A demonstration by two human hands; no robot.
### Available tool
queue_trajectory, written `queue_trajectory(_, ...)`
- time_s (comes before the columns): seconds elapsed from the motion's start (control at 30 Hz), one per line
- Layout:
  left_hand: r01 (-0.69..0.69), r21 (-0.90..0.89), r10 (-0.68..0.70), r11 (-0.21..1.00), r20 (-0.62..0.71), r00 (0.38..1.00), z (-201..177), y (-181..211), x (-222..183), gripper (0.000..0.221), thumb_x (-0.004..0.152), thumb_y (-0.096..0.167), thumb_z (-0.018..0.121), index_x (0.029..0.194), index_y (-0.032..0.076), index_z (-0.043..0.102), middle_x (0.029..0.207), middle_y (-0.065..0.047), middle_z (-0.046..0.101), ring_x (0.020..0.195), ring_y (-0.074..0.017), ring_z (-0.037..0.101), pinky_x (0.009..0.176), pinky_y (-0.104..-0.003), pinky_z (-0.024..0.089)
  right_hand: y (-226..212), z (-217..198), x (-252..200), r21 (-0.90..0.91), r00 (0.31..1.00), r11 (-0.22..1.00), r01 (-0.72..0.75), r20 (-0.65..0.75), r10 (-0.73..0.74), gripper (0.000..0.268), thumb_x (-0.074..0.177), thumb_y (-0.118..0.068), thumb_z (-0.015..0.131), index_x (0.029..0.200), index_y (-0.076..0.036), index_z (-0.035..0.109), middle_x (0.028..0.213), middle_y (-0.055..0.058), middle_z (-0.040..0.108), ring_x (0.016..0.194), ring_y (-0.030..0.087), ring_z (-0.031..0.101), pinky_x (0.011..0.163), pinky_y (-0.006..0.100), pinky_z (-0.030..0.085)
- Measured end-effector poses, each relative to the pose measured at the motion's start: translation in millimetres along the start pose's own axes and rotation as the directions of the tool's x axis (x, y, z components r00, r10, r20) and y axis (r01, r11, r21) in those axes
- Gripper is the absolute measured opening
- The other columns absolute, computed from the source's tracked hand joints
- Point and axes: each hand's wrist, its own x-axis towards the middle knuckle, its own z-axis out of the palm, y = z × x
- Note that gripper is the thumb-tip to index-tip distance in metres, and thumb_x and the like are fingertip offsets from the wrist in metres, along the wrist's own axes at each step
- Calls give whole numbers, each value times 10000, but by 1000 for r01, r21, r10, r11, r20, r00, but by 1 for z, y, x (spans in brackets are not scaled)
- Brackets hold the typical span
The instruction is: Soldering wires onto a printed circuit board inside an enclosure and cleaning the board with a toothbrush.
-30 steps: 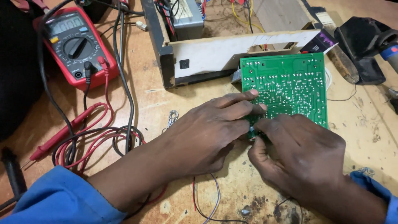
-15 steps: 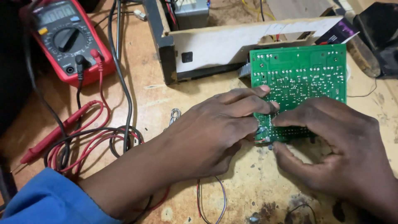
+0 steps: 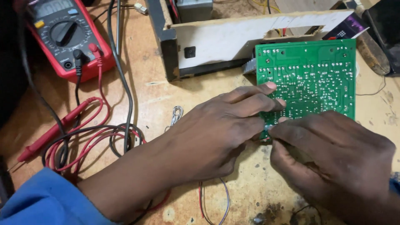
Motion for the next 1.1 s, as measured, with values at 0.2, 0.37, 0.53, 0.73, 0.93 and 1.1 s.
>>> queue_trajectory(0.2, -19, 5, 19, 1000, -17, 1000, 0, 2, -1, 112, 977, -1, 598, 1001, -98, 650, 1343, -245, 572, 1405, -471, 465, 1159, -540, 478, 24, 8, -24, -31, 953, 987, 160, 267, -146, 386, 901, -287, 667, 1181, -23, 700, 1129, 246, 700, 881, 428, 685, 750, 550, 573)
queue_trajectory(0.37, -12, 7, 12, 1000, -6, 1000, 1, 1, -3, 150, 997, 35, 589, 932, -80, 661, 1360, -239, 573, 1406, -443, 458, 1134, -525, 492, 16, 13, -25, -426, 956, 856, 293, 125, -266, 198, 1016, -262, 695, 1070, -87, 768, 1043, 106, 764, 765, 242, 714, 587, 326, 529)
queue_trajectory(0.53, -13, 1, 13, 1000, -3, 1000, 0, 2, -4, 90, 983, -2, 594, 948, -66, 646, 1357, -231, 552, 1403, -448, 459, 1150, -531, 489, 18, 13, -19, -490, 941, 803, 339, 166, -295, 222, 1034, -291, 620, 1064, -101, 730, 1093, 97, 758, 733, 214, 674, 511, 316, 477)
queue_trajectory(0.73, 30, -16, -29, 999, 25, 999, 0, 7, -2, 35, 938, -15, 660, 950, -47, 656, 1357, -213, 533, 1446, -443, 438, 1138, -524, 545, 54, 26, -23, -406, 980, 892, 200, 84, -182, 192, 1081, -232, 646, 1132, -53, 598, 1060, 140, 726, 726, 201, 627, 475, 317, 441)
queue_trajectory(0.93, 33, -18, -32, 999, 42, 999, 0, -4, -4, 20, 890, -24, 616, 870, -24, 614, 1434, -198, 517, 1441, -426, 462, 1061, -531, 571, 56, 5, -18, 19, 992, 1000, -11, 126, 9, 183, 1055, -133, 532, 1151, 17, 487, 974, 175, 574, 815, 284, 570, 626, 384, 465)
queue_trajectory(1.1, 47, -79, -37, 996, 120, 992, -6, -5, -2, 425, 1005, 398, 503, 912, 2, 627, 1509, -205, 468, 1511, -428, 376, 1113, -557, 491, 42, -7, 1, 127, 983, 992, 3, 182, -27, 175, 951, -206, 665, 897, -51, 604, 743, 67, 643, 575, 165, 626, 500, 300, 478)
